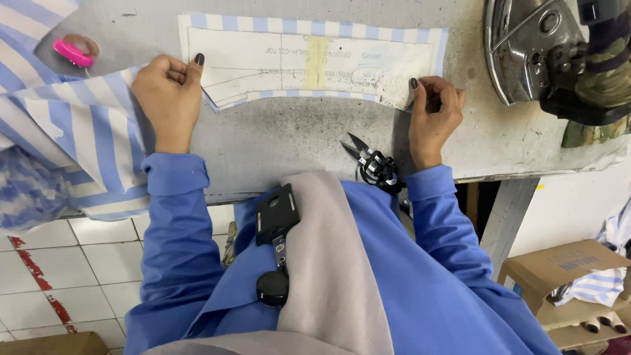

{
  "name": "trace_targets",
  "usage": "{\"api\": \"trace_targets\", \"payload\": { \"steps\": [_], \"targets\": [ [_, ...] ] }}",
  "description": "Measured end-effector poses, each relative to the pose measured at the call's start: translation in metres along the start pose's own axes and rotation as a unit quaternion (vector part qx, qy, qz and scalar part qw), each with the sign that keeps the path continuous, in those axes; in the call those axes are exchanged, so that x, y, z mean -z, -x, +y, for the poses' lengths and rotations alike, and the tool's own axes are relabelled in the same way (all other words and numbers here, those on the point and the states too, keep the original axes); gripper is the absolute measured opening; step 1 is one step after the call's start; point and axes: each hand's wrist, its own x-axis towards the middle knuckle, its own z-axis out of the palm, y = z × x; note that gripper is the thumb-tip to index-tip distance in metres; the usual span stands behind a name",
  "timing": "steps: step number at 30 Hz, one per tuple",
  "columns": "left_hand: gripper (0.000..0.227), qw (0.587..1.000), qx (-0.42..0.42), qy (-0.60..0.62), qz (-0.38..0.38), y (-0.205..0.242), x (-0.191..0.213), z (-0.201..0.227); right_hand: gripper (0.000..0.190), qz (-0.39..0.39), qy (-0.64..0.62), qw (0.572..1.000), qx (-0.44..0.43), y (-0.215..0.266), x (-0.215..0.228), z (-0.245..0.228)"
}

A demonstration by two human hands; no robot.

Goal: The person aligns a paper pattern on a piece of blue and white striped fabric and uses an iron to press it flat. They then use scissors to cut the fabric along the pattern's edge. The process is repeated with additional fabric pieces.

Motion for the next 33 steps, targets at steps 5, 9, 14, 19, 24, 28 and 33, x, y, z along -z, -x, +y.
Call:
{"api": "trace_targets", "payload": {
  "steps": [5,9,14,19,24,28,33],
  "targets": [
    [0.032,0.999,-0.037,-0.005,0.035,0.003,0.000,0.004,0.022,-0.022,-0.072,0.995,-0.072,-0.005,0.010,0.002],
    [0.029,0.995,0.065,0.072,-0.013,0.033,0.025,0.032,0.035,-0.160,-0.160,0.942,-0.249,-0.007,0.053,-0.003],
    [0.019,0.953,0.182,-0.017,-0.243,0.080,0.073,0.042,0.032,-0.418,0.131,0.868,-0.232,-0.007,0.104,0.008],
    [0.004,0.987,0.144,0.000,0.075,0.082,0.105,0.010,0.043,-0.290,0.037,0.948,-0.129,-0.029,0.062,-0.022],
    [0.039,0.950,0.167,-0.115,0.238,0.065,0.105,-0.019,0.073,-0.261,0.065,0.955,-0.123,-0.052,0.007,-0.055],
    [0.010,0.932,0.055,-0.132,0.334,0.074,0.121,-0.031,0.073,-0.302,0.073,0.940,-0.138,-0.055,-0.018,-0.092],
    [0.024,0.836,0.128,0.325,0.425,0.081,0.213,0.052,0.015,-0.487,0.068,0.869,-0.048,-0.072,-0.056,-0.118]
  ]
}}
